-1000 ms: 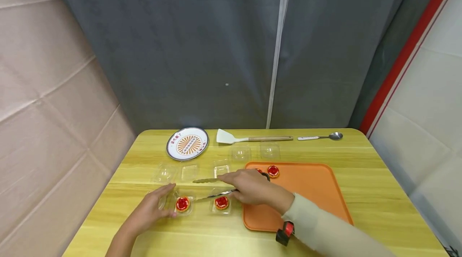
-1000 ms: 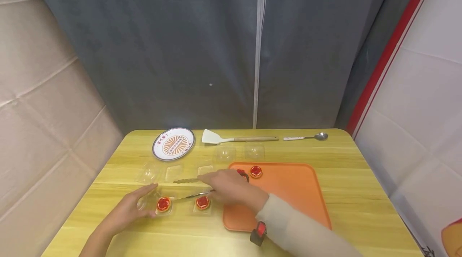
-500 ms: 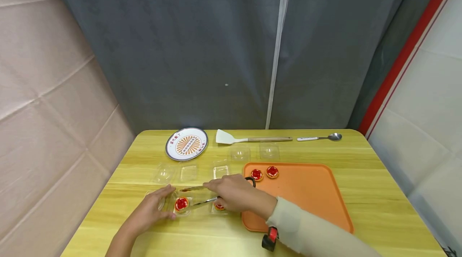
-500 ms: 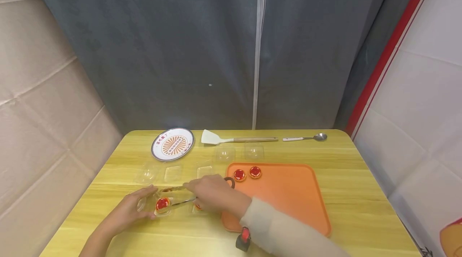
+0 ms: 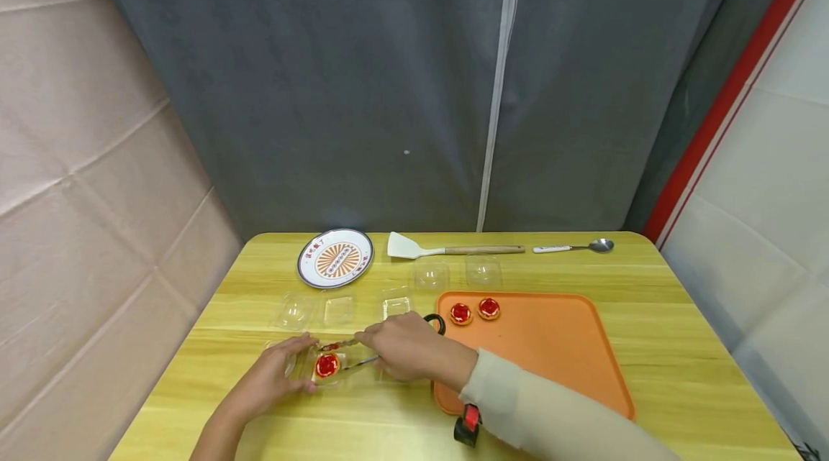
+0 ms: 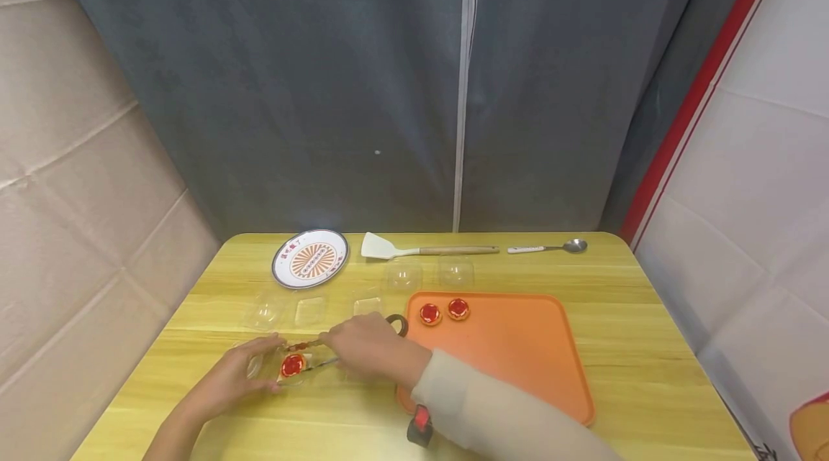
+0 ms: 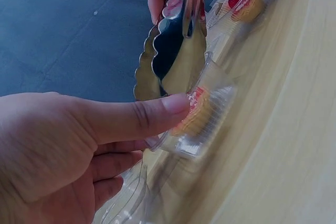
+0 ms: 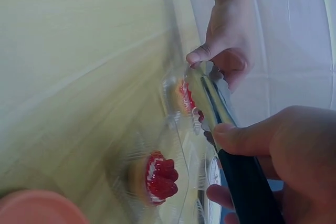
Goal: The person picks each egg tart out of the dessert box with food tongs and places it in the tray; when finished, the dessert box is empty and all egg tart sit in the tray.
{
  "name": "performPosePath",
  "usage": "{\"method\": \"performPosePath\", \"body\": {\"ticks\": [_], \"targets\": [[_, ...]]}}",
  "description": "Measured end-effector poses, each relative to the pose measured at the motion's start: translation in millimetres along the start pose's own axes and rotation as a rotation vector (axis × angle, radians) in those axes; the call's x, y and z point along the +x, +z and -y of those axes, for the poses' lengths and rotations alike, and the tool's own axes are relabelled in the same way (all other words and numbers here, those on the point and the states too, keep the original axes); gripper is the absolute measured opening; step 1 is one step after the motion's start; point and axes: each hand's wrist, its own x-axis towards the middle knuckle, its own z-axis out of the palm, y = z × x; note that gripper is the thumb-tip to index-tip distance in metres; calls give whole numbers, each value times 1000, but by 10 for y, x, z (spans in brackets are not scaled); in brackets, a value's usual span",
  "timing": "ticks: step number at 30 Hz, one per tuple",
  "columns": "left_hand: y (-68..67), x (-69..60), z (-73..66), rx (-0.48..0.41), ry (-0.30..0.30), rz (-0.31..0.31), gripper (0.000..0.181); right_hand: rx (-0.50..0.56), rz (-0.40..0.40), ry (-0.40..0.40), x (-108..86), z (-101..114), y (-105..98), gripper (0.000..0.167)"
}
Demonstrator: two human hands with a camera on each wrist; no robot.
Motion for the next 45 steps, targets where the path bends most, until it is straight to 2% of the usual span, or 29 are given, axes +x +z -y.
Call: {"method": "performPosePath", "body": {"ticks": [8,21,34,45], "targets": [[-7,15,26,-64,-1,23,80,-7,33,5,68,-6,-39,53],[-35,9,-28,-42,-51,49,78,-46,121,8,181,26,-99,37],[-30,-1,-54,-35,-79,61,78,1,132,25,212,26,-105,49],[-26,-3,-51,-34,-66,53,79,39,120,25,176,29,-151,52]]}}
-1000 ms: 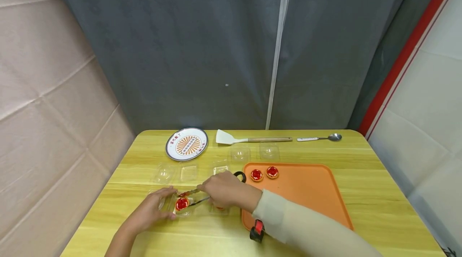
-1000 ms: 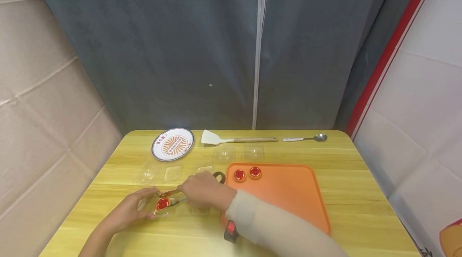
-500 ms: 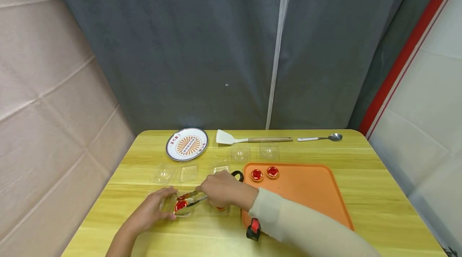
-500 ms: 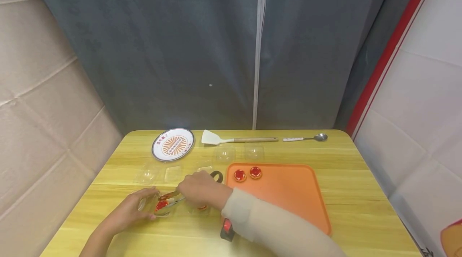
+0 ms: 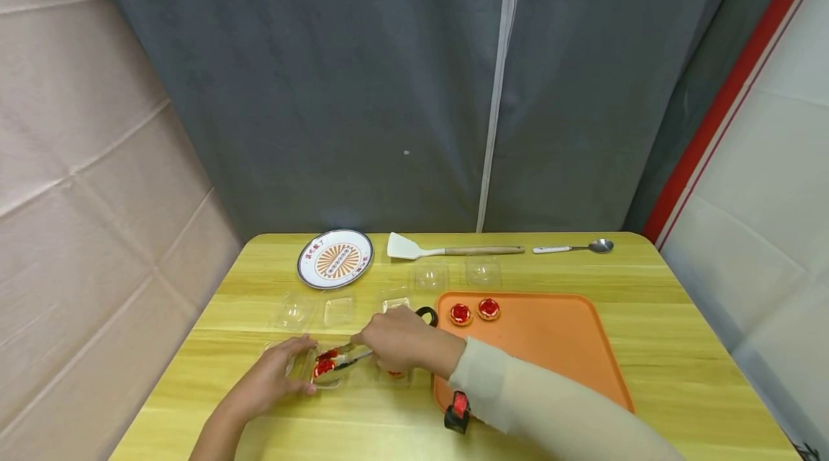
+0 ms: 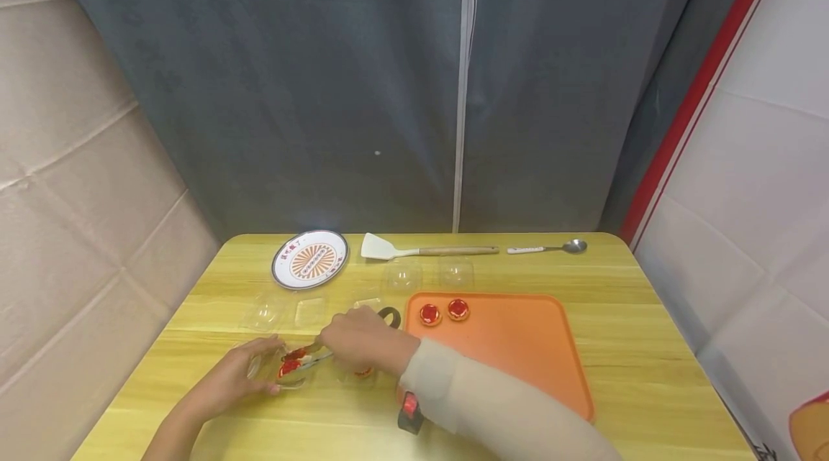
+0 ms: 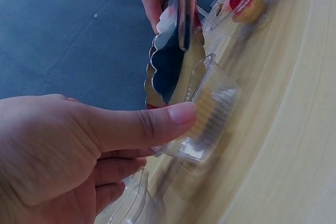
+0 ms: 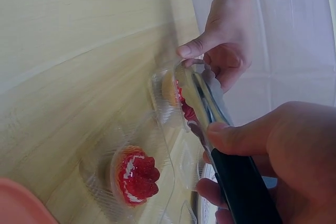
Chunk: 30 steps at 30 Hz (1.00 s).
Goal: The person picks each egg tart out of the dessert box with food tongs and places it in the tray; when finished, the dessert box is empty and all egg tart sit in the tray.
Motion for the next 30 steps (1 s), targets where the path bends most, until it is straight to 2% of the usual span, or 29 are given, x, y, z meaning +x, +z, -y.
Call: {"method": "performPosePath", "body": {"ticks": [6,21,30], "targets": [[3,5,7,5,12,-6,78,17,-9,-7,-23,-12,-2,49],[5,3,-10,20,-5,-6,79,38,-35,-24,-51,-77,28,47],[11,8,4,39,-4,-9,78,77,-60,-4,-124,-130,-51,46]]}}
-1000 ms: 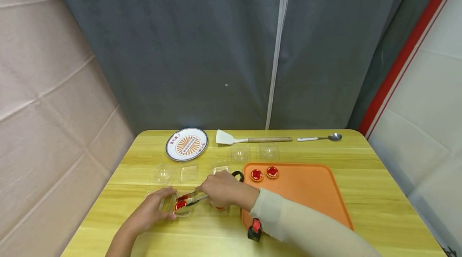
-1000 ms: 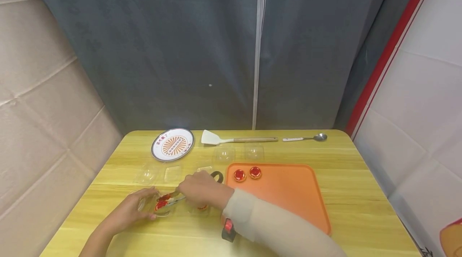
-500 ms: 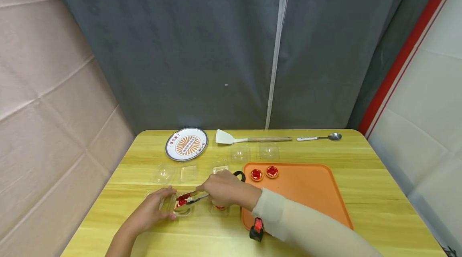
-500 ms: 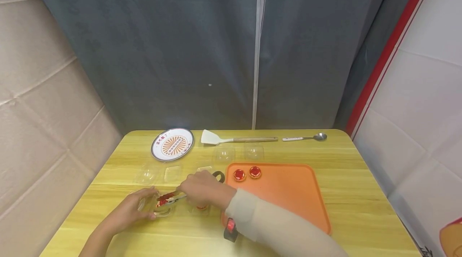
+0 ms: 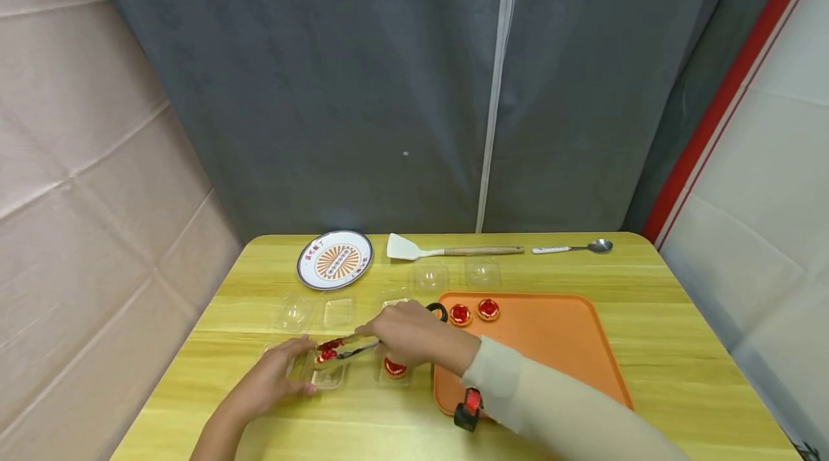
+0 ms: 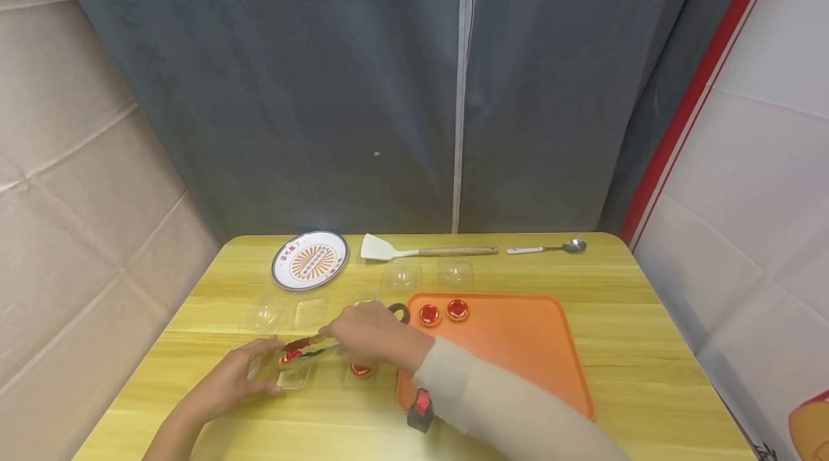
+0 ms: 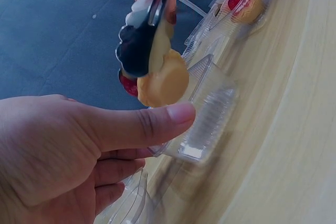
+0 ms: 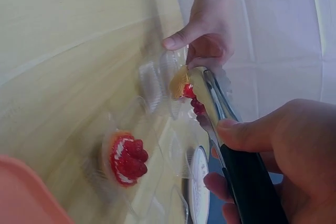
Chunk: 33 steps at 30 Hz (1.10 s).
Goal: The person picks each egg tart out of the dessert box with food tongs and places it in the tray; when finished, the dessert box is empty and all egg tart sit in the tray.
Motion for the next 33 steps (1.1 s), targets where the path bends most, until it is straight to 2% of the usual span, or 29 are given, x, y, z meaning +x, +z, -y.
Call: {"method": "performPosePath", "body": {"ticks": [11,18,33], "targets": [[6,4,0,-9,-3,-3,77,54,-64,15,-257,-196,-83,45],[2,17,26,-3,8,-4,76,68,-145,23,-497,-354,-151,44],[2,-1,8,19,7,2,78,145,-233,75,-1038,-688,-177,40]]}}
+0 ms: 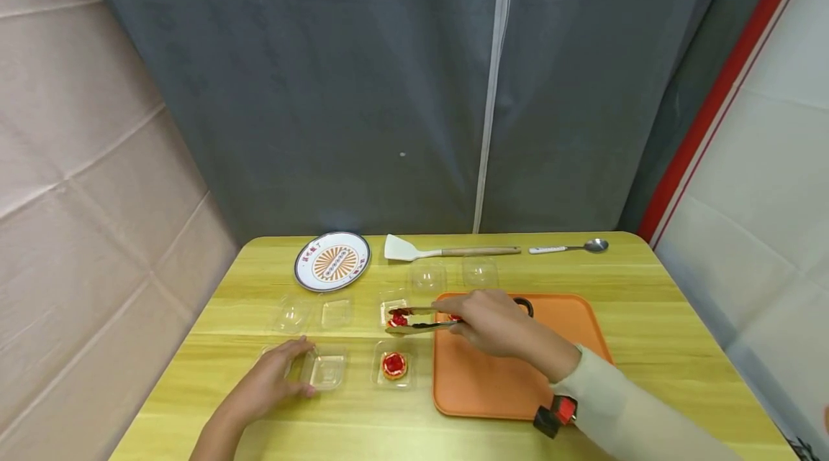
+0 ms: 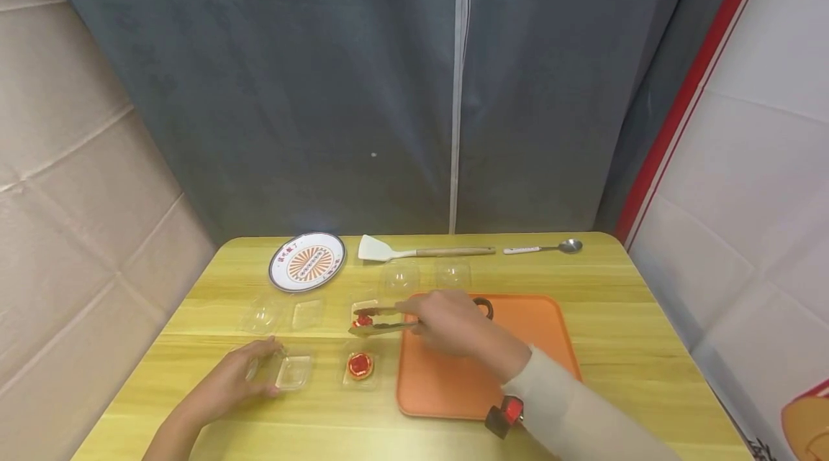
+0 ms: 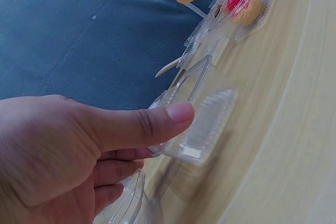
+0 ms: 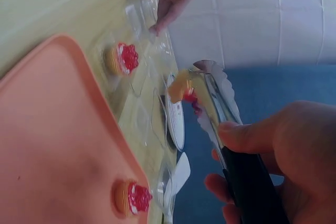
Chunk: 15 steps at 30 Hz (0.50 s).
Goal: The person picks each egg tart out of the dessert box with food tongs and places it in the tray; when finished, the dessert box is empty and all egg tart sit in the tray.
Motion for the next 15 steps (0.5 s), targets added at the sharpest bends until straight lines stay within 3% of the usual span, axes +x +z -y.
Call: {"method": "performPosePath", "body": {"ticks": [8,15], "targets": [[7,1,-6,3,9,-10,75,34,10,93,-206,-167,-75,44],[-1,4,-29,8,14,-14,75,-7,15,120,-220,-249,38,51]]}}
